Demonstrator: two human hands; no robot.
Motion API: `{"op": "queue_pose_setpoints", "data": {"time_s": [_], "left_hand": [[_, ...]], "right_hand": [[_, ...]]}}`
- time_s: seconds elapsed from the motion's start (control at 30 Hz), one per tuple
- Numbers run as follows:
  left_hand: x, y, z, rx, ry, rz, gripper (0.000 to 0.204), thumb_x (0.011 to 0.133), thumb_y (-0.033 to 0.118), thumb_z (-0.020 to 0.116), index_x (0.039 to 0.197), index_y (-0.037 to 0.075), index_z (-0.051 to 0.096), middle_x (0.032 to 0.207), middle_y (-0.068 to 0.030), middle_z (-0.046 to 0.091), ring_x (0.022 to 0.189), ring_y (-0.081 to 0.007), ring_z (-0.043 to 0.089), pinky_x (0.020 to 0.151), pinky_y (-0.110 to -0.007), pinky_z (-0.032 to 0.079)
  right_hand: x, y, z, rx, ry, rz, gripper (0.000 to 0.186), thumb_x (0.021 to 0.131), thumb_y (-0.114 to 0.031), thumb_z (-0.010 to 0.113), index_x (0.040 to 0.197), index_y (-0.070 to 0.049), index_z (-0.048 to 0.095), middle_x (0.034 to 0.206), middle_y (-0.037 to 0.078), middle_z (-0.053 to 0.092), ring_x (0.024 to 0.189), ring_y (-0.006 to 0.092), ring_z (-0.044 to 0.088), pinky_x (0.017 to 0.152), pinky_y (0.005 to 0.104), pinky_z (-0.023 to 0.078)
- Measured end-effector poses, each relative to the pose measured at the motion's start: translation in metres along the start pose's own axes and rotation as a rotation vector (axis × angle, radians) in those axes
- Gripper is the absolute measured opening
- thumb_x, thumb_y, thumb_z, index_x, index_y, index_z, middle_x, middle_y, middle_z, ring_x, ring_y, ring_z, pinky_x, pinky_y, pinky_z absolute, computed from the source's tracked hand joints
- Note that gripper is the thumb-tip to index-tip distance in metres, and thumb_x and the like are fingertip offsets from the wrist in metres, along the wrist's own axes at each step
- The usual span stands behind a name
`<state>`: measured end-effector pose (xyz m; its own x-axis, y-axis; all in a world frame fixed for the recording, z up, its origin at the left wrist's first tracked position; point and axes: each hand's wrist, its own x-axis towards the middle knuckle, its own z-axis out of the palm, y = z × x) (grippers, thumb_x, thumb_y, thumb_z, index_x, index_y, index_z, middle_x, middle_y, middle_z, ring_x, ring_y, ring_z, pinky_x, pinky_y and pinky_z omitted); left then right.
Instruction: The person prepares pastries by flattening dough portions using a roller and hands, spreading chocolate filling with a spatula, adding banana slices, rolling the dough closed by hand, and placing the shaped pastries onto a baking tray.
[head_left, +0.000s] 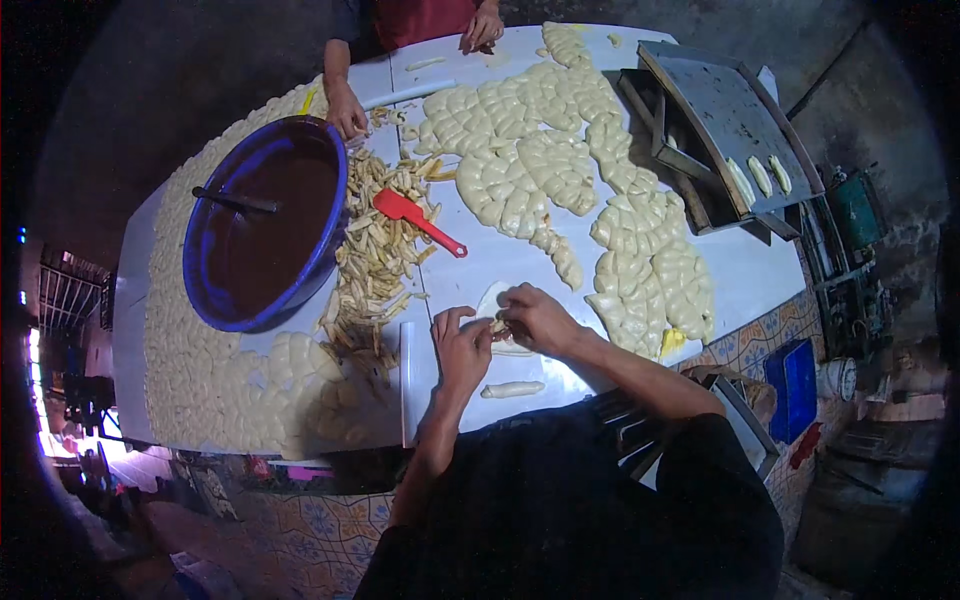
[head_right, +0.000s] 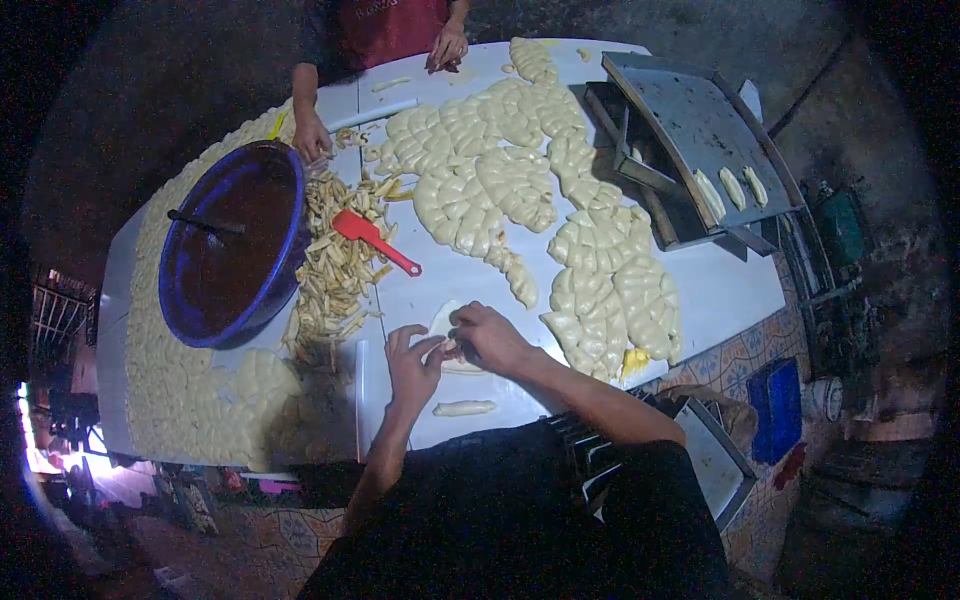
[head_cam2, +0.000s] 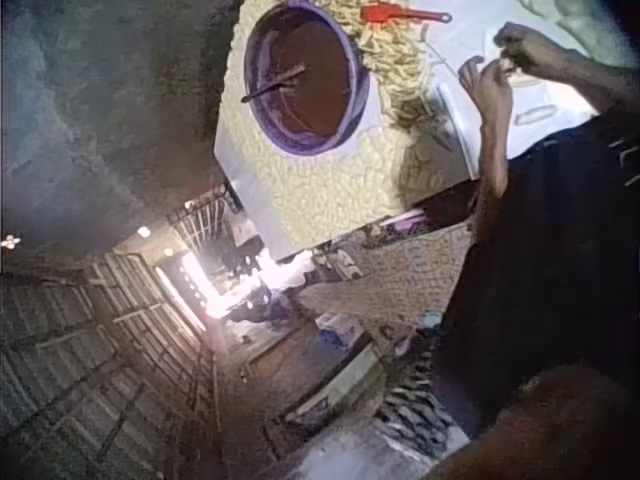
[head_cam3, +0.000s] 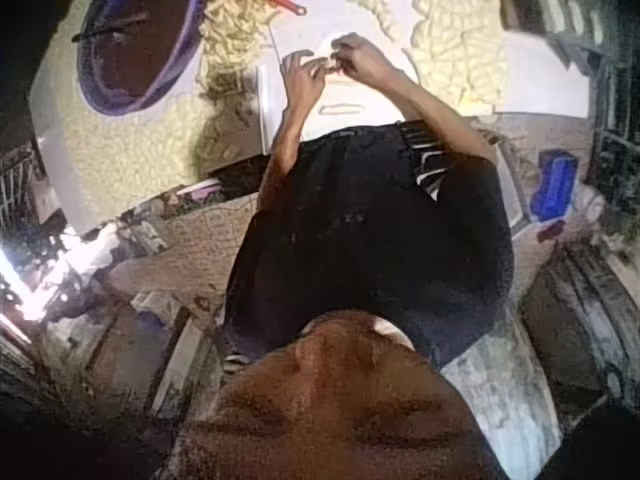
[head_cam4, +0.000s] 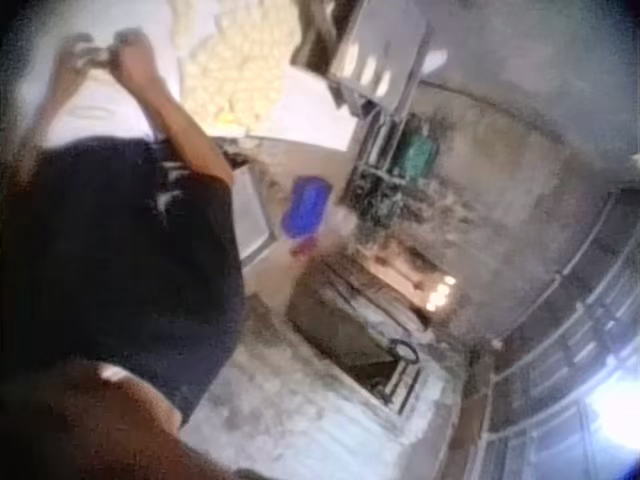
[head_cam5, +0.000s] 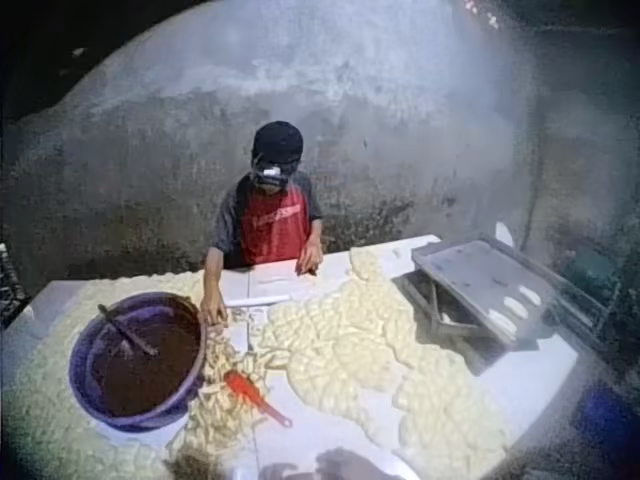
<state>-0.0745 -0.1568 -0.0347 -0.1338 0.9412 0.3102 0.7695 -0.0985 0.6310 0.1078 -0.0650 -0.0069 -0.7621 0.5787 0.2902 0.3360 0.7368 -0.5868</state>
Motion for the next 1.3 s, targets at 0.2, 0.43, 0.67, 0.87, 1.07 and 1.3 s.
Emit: {"op": "queue_pose_setpoints", "data": {"time_s": [0.2, 0.43, 0.67, 0.87, 1.07, 1.3], "left_hand": [[-0.003, 0.005, -0.012, 0.048, -0.096, 0.047, 0.022, 0.078, 0.004, 0.069, 0.097, 0.01, 0.079, 0.117, -0.0109, 0.058, 0.115, -0.0317, 0.049, 0.099, -0.046, 0.039], [-0.017, 0.026, -0.031, 0.011, -0.177, 0.243, 0.027, 0.076, 0.008, 0.076, 0.103, 0.01, 0.076, 0.118, -0.0142, 0.056, 0.12, -0.0361, 0.046, 0.102, -0.051, 0.039], [-0.004, 0.017, 0.003, -0.015, 0.103, 0.006, 0.013, 0.075, 0.0, 0.07, 0.085, 0.007, 0.071, 0.099, -0.0123, 0.058, 0.103, -0.0323, 0.049, 0.092, -0.048, 0.04], [-0.007, 0.014, -0.006, 0.174, 0.024, 0.131, 0.033, 0.075, 0.004, 0.067, 0.107, 0.008, 0.076, 0.12, -0.0147, 0.052, 0.119, -0.0378, 0.042, 0.103, -0.053, 0.033], [-0.007, 0.0, 0.004, 0.082, -0.117, 0.163, 0.028, 0.08, 0.007, 0.07, 0.108, 0.002, 0.064, 0.112, -0.0137, 0.057, 0.116, -0.0386, 0.047, 0.101, -0.054, 0.034], [-0.02, 0.018, 0.003, 0.295, -0.132, 0.069, 0.047, 0.091, 0.018, 0.065, 0.132, -0.002, 0.055, 0.15, -0.0303, 0.035, 0.145, -0.0472, 0.027, 0.113, -0.064, 0.024]], "right_hand": [[-0.013, 0.0, -0.001, -0.013, -0.119, 0.042, 0.024, 0.078, -0.004, 0.07, 0.102, 0.0, 0.072, 0.099, 0.017, 0.066, 0.094, 0.0348, 0.062, 0.086, 0.0431, 0.053], [-0.06, -0.022, 0.007, 0.071, 0.04, 0.1, 0.025, 0.079, -0.004, 0.073, 0.104, -0.002, 0.07, 0.104, 0.015, 0.063, 0.097, 0.0346, 0.059, 0.083, 0.0432, 0.053], [-0.016, -0.037, -0.008, 0.359, 0.254, 0.456, 0.021, 0.083, 0.0, 0.067, 0.104, 0.001, 0.07, 0.094, 0.017, 0.065, 0.092, 0.0363, 0.062, 0.081, 0.0455, 0.051], [-0.03, -0.006, 0.012, 0.121, 0.153, 0.166, 0.036, 0.078, 0.002, 0.067, 0.113, 0.0, 0.069, 0.118, 0.019, 0.061, 0.106, 0.0369, 0.059, 0.093, 0.0437, 0.051], [-0.035, 0.002, 0.023, 0.094, 0.031, 0.178, 0.039, 0.084, -0.004, 0.068, 0.122, 0.002, 0.06, 0.115, 0.02, 0.062, 0.106, 0.0375, 0.06, 0.09, 0.0478, 0.052], [-0.053, -0.01, 0.024, -0.201, 0.134, 0.297, 0.054, 0.095, -0.026, 0.064, 0.139, 0.002, 0.05, 0.151, 0.025, 0.041, 0.136, 0.0419, 0.043, 0.107, 0.0533, 0.04]]}}
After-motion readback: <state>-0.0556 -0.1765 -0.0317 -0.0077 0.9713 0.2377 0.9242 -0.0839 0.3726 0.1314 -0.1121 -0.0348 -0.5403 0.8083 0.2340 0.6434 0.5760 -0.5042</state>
